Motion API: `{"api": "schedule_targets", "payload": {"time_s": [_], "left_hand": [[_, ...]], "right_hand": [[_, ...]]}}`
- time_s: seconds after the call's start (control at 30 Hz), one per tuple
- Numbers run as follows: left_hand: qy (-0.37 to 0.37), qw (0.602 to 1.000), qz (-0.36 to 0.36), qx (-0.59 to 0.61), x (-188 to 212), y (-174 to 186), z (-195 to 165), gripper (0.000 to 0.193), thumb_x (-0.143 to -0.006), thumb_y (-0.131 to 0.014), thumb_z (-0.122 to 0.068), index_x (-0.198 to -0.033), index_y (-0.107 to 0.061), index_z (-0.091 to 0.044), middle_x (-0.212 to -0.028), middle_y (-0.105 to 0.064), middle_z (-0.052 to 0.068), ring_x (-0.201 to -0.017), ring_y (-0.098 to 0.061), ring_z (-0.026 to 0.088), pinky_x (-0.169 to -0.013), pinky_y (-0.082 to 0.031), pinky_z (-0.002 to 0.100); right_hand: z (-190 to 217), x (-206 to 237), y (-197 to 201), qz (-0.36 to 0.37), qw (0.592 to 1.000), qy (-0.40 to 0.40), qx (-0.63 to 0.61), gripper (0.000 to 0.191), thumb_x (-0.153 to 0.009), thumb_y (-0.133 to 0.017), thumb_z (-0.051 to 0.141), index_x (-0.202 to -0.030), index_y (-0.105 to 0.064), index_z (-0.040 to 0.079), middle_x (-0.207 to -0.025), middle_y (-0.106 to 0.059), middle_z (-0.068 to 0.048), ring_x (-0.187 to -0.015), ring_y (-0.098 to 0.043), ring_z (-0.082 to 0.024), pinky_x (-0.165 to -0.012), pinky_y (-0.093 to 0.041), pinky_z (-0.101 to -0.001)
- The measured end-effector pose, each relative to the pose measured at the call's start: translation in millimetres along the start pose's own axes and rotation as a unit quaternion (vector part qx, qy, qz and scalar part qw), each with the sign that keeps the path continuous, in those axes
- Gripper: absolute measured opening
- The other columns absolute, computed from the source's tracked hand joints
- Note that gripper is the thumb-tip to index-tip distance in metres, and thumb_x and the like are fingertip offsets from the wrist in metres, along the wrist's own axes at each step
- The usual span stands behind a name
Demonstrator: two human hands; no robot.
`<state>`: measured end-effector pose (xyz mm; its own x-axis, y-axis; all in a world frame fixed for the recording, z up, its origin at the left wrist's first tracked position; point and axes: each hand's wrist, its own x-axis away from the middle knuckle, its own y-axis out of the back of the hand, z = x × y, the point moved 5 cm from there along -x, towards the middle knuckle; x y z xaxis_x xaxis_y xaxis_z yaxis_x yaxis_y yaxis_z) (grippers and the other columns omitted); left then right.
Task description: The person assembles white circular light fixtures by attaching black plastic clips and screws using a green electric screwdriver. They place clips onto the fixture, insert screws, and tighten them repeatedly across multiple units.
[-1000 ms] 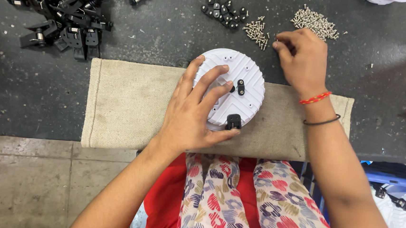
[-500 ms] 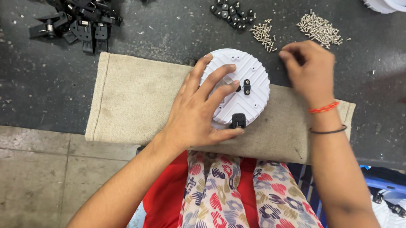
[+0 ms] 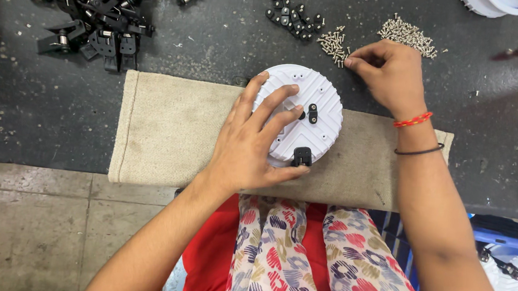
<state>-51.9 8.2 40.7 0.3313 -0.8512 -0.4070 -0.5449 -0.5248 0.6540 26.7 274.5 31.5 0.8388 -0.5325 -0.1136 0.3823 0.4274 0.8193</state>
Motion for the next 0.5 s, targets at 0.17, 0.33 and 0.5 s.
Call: {"api": "schedule_targets", "payload": {"time_s": [0.17, 0.33, 0.5], "left_hand": [[-0.004, 1.000, -0.008, -0.003, 0.0, -0.7, 1.3, 0.082, -0.064, -0.093, -0.049, -0.131, -0.064, -0.011, -0.154, -0.045, 0.008, -0.150, -0.028, 0.048, -0.119, -0.035, 0.064], [-0.003, 1.000, -0.011, -0.001, 0.5, -1.4, 2.8, 0.082, -0.062, -0.094, -0.048, -0.130, -0.065, -0.013, -0.154, -0.047, 0.007, -0.150, -0.030, 0.047, -0.120, -0.037, 0.063], [0.002, 1.000, -0.013, -0.005, -0.4, -2.2, 2.1, 0.084, -0.059, -0.094, -0.050, -0.129, -0.066, -0.013, -0.151, -0.048, 0.007, -0.148, -0.030, 0.048, -0.118, -0.035, 0.064]], "right_hand": [[6.0, 14.8, 0.0, -0.060, 0.991, 0.083, 0.088, 0.014, -0.092, -0.088, 0.017, -0.100, -0.082, 0.007, -0.087, -0.070, -0.008, -0.074, -0.067, -0.020, -0.067, -0.052, -0.0325], [0.4, 17.8, -7.8, -0.046, 0.995, 0.059, 0.062, 0.012, -0.094, -0.085, 0.012, -0.096, -0.077, 0.003, -0.089, -0.068, -0.010, -0.073, -0.067, -0.020, -0.069, -0.054, -0.0317], [40.5, 36.7, 12.4, 0.026, 0.994, 0.108, -0.022, 0.010, -0.098, -0.075, 0.004, -0.104, -0.068, 0.001, -0.096, -0.070, -0.010, -0.083, -0.070, -0.020, -0.076, -0.057, -0.0328]]}}
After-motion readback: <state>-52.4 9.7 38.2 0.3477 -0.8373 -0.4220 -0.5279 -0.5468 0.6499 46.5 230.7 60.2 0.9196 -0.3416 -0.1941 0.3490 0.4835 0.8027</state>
